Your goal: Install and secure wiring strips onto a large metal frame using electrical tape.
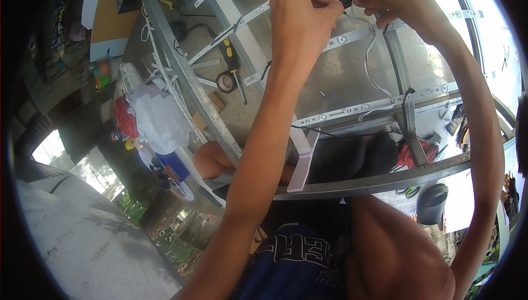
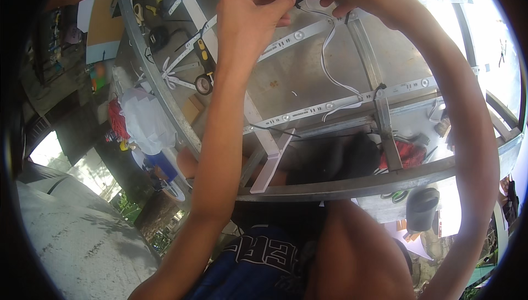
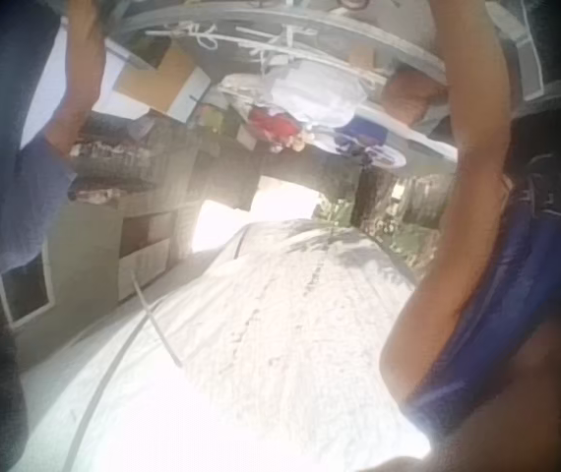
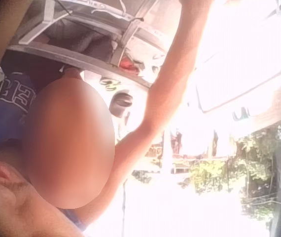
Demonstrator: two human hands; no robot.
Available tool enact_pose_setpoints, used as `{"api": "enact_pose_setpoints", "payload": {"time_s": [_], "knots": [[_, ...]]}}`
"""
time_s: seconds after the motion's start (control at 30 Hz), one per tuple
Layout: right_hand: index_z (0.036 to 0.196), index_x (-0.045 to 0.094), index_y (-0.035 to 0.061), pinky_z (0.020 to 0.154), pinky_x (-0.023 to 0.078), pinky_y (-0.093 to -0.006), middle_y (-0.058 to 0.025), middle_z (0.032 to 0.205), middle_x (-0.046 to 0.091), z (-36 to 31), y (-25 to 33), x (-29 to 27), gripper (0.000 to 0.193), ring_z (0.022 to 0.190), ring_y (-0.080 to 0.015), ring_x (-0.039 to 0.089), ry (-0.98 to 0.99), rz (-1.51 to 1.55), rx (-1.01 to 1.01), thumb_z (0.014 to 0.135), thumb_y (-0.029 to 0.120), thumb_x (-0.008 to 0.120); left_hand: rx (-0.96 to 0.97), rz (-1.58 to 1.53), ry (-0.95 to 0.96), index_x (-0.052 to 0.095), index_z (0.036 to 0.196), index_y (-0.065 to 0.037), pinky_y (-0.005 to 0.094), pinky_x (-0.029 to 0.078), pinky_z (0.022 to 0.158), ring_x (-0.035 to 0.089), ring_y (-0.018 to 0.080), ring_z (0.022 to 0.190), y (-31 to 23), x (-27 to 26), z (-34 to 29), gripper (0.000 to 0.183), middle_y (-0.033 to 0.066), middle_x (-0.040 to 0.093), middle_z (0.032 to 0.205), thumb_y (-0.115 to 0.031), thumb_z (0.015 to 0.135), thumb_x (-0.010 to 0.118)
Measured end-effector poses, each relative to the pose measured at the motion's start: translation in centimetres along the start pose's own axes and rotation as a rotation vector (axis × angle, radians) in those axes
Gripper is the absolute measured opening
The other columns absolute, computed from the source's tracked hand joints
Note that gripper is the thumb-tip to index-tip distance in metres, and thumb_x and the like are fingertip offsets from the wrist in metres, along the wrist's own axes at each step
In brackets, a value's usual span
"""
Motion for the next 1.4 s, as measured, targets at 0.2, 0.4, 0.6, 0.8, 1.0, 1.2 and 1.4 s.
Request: {"api": "enact_pose_setpoints", "payload": {"time_s": [0.2, 0.4, 0.6, 0.8, 1.0, 1.2, 1.4], "knots": [[0.089, 0.075, -0.0060, 0.053, 0.057, -0.0267, -0.0126, 0.072, 0.071, 0.1, 0.1, 0.0, 0.015, 0.060, -0.0158, 0.069, -0.052, -0.155, 0.056, 0.082, 0.007, 0.074, -0.035, -0.001, 0.030, 0.074, 0.088, 0.007, 0.0258, 0.057, 0.062, 0.071, 0.0160, 0.065, 0.3, 0.6, 0.1, 0.018, 0.0125, 0.071, 0.074, -0.010, 0.080, 0.073], [0.088, 0.075, -0.0066, 0.053, 0.057, -0.0265, -0.0131, 0.072, 0.072, 0.1, 0.7, -0.2, 0.014, 0.058, -0.0156, 0.068, -0.094, -0.218, 0.192, 0.079, 0.004, 0.075, -0.085, -0.176, 0.040, 0.073, 0.087, 0.008, 0.0264, 0.058, 0.062, 0.067, 0.0151, 0.064, 1.3, 0.8, 0.3, 0.018, 0.0121, 0.069, 0.074, -0.008, 0.080, 0.074], [0.091, 0.074, -0.0074, 0.055, 0.057, -0.0256, -0.0142, 0.075, 0.072, -0.2, 0.9, -0.5, 0.016, 0.061, -0.0156, 0.069, -0.035, -0.114, 0.014, 0.078, 0.002, 0.075, -0.103, -0.292, 0.063, 0.073, 0.088, 0.008, 0.0264, 0.059, 0.063, 0.065, 0.0140, 0.064, 1.4, 0.8, 0.3, 0.016, 0.0104, 0.068, 0.073, -0.007, 0.082, 0.075], [0.092, 0.075, -0.0062, 0.056, 0.058, -0.0259, -0.0121, 0.074, 0.071, 0.1, 0.0, -0.8, 0.014, 0.063, -0.0153, 0.068, -0.018, -0.095, 0.096, 0.082, 0.004, 0.073, -0.090, -0.289, 0.056, 0.072, 0.089, 0.008, 0.0262, 0.059, 0.061, 0.064, 0.0134, 0.064, 1.1, 0.8, 0.2, 0.016, 0.0098, 0.068, 0.074, -0.007, 0.082, 0.076], [0.088, 0.075, -0.0058, 0.056, 0.058, -0.0256, -0.0112, 0.072, 0.070, 0.3, -0.5, -0.8, 0.012, 0.062, -0.0142, 0.067, 0.012, 0.026, 0.036, 0.084, 0.004, 0.072, -0.089, -0.305, 0.047, 0.072, 0.089, 0.007, 0.0260, 0.058, 0.059, 0.063, 0.0130, 0.064, 1.1, 0.8, 0.2, 0.016, 0.0099, 0.068, 0.076, -0.006, 0.081, 0.077], [0.085, 0.074, -0.0069, 0.054, 0.057, -0.0257, -0.0113, 0.070, 0.069, 0.2, 0.0, -1.1, 0.012, 0.059, -0.0142, 0.066, -0.045, 0.038, 0.007, 0.082, 0.004, 0.074, -0.094, -0.373, 0.065, 0.073, 0.089, 0.007, 0.0262, 0.058, 0.059, 0.063, 0.0133, 0.066, 1.0, 0.9, 0.2, 0.017, 0.0097, 0.068, 0.078, -0.007, 0.082, 0.077], [0.084, 0.074, -0.0069, 0.053, 0.056, -0.0251, -0.0110, 0.068, 0.069, 0.5, -0.5, -1.3, 0.013, 0.058, -0.0130, 0.065, -0.101, -0.022, 0.077, 0.080, 0.005, 0.077, -0.121, -0.458, 0.102, 0.073, 0.091, 0.006, 0.0279, 0.058, 0.060, 0.063, 0.0136, 0.068, 1.1, 1.2, 0.2, 0.017, 0.0091, 0.069, 0.081, -0.008, 0.083, 0.077]]}}
Point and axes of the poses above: each hand's wrist, its own z-axis towards the middle knuckle, its own x-axis out of the palm, y = z × x, the point moved 10 cm from there along z, towards the middle knuckle
